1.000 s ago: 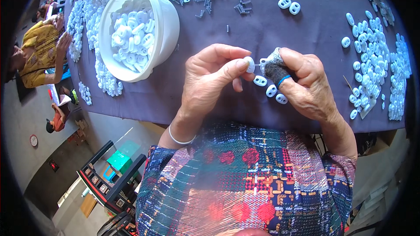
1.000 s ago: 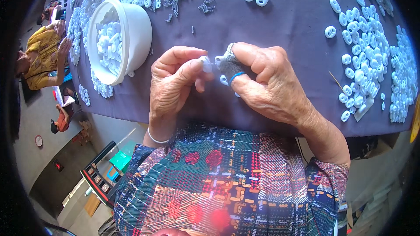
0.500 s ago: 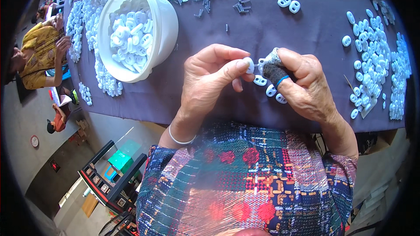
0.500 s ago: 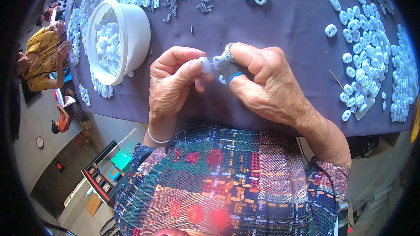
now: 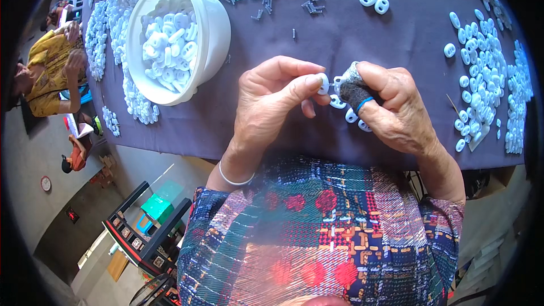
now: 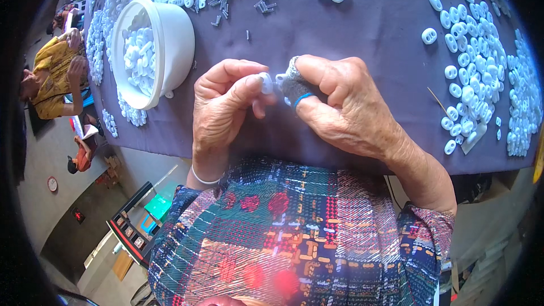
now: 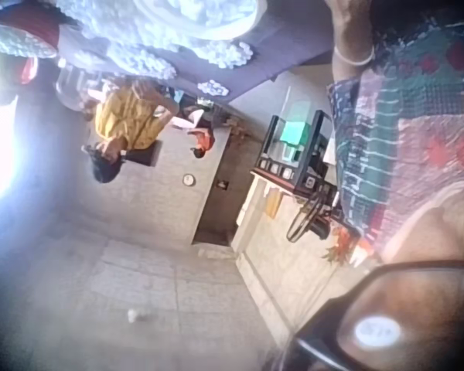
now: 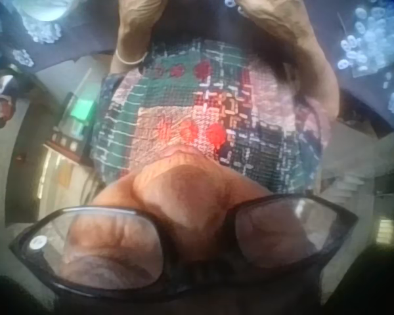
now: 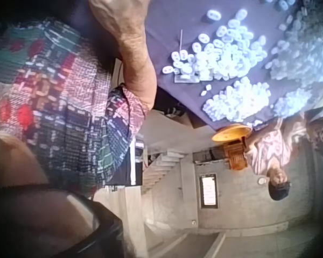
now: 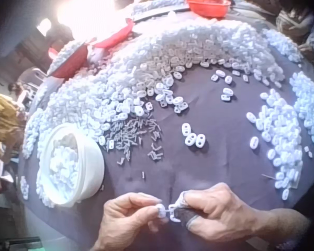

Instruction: The person assembles plastic cord locks by picking up small springs and plastic pieces from the table and fitting the springs into the plastic components by hand.

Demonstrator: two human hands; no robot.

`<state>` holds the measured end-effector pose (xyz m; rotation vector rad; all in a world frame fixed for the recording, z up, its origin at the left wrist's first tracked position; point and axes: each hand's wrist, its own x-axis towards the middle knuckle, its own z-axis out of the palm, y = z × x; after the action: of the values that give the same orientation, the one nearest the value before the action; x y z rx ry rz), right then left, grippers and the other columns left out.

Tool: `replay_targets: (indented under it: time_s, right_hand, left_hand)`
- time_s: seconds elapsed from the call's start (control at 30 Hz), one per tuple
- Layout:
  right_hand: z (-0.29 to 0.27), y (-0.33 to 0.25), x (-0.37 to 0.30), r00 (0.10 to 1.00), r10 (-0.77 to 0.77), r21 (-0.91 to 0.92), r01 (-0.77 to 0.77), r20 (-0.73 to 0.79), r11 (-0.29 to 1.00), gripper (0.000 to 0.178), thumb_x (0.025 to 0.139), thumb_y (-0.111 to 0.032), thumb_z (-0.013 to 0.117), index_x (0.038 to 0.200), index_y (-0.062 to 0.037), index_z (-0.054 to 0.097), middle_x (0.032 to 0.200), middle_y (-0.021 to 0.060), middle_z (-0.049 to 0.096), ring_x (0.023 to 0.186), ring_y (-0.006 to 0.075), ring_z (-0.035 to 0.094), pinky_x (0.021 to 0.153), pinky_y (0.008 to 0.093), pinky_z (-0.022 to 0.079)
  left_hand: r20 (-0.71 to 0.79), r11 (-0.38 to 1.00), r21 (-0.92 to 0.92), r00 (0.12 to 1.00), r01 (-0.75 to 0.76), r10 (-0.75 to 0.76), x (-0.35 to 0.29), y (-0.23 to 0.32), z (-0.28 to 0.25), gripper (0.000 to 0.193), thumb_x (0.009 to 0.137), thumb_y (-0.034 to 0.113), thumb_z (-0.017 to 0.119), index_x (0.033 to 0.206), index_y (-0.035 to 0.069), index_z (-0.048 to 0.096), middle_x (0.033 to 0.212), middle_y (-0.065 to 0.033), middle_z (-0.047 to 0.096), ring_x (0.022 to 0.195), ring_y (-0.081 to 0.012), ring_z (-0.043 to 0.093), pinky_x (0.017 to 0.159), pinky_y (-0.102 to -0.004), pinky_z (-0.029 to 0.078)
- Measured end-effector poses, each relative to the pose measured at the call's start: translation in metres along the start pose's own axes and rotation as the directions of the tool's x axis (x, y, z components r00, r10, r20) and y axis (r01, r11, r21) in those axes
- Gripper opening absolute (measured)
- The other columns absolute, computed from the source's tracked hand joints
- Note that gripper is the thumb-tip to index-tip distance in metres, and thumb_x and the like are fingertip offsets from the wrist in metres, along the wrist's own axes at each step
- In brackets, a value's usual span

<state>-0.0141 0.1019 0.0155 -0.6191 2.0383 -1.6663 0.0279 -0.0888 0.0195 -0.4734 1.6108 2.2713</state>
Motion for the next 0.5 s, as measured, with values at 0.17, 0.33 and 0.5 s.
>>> replay_targets:
  time_s: [0.17, 0.33, 0.5]
  right_hand:
    - [-0.0021, -0.0014, 0.0014, 0.999, 0.032, 0.021, -0.032, 0.012, 0.999, 0.008, 0.07, 0.001, 0.049, 0.078, 0.0029, 0.05, 0.06, 0.0069, 0.045, 0.052, 0.0154, 0.046, 0.049, 0.0284, 0.036]
    - [-0.0016, 0.0012, -0.0002, 0.997, -0.016, -0.049, 0.019, 0.069, 0.999, 0.009, 0.07, 0.001, 0.049, 0.078, 0.0026, 0.051, 0.062, 0.0076, 0.048, 0.053, 0.0155, 0.049, 0.05, 0.0278, 0.037]
    - [-0.0005, 0.0019, 0.0008, 0.999, 0.012, -0.035, -0.011, 0.036, 0.999, 0.011, 0.069, 0.0, 0.049, 0.079, 0.0025, 0.052, 0.062, 0.009, 0.048, 0.053, 0.0176, 0.05, 0.05, 0.0292, 0.037]
  left_hand:
    - [-0.012, 1.0, 0.001, 1.0, -0.002, 0.002, -0.0004, -0.0001, 0.0018, 0.014, 0.083, 0.004, 0.063, 0.095, -0.003, 0.06, 0.082, -0.0112, 0.064, 0.069, -0.0167, 0.065, 0.051, -0.0219, 0.05]
    - [0.016, 0.999, 0.034, 1.0, -0.027, 0.027, 0.0002, -0.002, 0.003, 0.014, 0.082, 0.004, 0.063, 0.094, -0.003, 0.06, 0.083, -0.0123, 0.064, 0.07, -0.0179, 0.065, 0.051, -0.0217, 0.05]
    - [0.006, 0.999, 0.03, 1.0, -0.027, 0.027, -0.0008, -0.0027, 0.0029, 0.015, 0.082, 0.004, 0.063, 0.094, -0.004, 0.06, 0.084, -0.0124, 0.064, 0.069, -0.018, 0.065, 0.051, -0.022, 0.05]
